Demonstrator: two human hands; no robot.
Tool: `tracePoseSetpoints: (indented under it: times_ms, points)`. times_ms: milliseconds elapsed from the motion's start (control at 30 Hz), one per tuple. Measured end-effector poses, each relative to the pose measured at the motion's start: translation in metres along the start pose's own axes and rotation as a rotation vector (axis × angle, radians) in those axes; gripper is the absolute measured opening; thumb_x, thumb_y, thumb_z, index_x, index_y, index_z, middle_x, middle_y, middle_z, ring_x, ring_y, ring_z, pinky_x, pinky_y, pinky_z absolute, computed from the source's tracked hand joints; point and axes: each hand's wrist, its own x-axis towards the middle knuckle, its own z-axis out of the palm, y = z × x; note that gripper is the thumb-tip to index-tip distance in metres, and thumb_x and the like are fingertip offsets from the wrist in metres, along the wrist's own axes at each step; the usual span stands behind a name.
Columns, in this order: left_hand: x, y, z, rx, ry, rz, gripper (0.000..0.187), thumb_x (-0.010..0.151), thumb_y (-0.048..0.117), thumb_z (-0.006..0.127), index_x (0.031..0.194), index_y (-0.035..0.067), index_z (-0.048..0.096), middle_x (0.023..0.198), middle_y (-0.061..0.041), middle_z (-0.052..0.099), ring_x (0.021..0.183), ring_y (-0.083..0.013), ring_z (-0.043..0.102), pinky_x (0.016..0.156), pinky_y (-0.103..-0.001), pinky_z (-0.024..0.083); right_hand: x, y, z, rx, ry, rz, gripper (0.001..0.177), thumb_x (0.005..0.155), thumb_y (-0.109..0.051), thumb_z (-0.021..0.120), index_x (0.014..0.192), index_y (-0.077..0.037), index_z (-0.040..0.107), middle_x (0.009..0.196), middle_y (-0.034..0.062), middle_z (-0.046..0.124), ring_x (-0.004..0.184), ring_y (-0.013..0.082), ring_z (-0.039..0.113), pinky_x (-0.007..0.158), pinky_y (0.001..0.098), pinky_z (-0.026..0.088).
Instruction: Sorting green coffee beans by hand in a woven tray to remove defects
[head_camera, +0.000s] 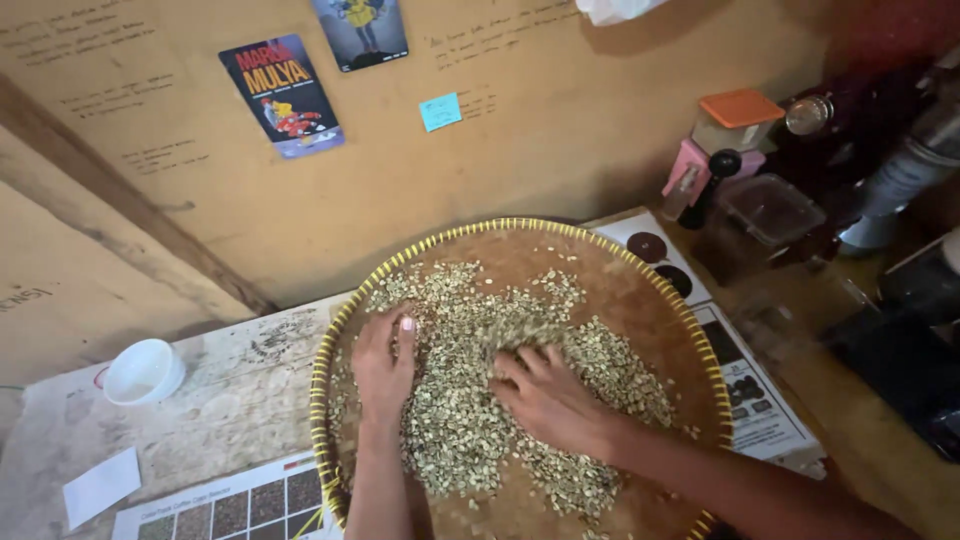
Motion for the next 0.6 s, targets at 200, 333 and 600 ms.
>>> tracePoseSetpoints:
  times_ms: [200,333,600]
  points:
    - [0.001,-0.006,0.003,-0.031,-0.028,-0.14,0.061,0.104,0.057,0.027,0.125,0.014,0.065,0.114,-0.014,0.072,0.099,-0.024,0.068,0.084,-0.043,0.057,0.016,-0.09,-0.014,0.32,-0.197,-0.218,0.045,0.095,-0.015,0.056,0.136,0.002,0.054,0.158,0.0277,0.036,0.15,0.0443,0.023,0.12,0.0667,0.008]
    - [0.004,-0.007,-0.011,-0.069,0.078,-0.087,0.048,0.107,0.045,0.036,0.12,0.011,0.066,0.095,-0.011,0.069,0.081,-0.0189,0.065,0.071,-0.037,0.056,0.038,-0.116,0.055,-0.053,-0.063,-0.451,0.047,0.102,-0.042,0.038,0.129,-0.019,0.069,0.152,0.0121,0.055,0.158,0.0404,0.028,0.125,0.0701,0.009]
    - [-0.001,-0.016,-0.02,-0.053,0.156,-0.095,0.043,0.11,0.039,0.038,0.123,0.009,0.066,0.105,-0.008,0.071,0.095,-0.022,0.066,0.083,-0.037,0.054,0.096,-0.068,-0.02,0.249,-0.334,-0.012,0.053,0.096,-0.018,0.058,0.148,-0.021,0.049,0.168,0.0184,0.015,0.156,0.0409,0.007,0.125,0.0591,-0.004]
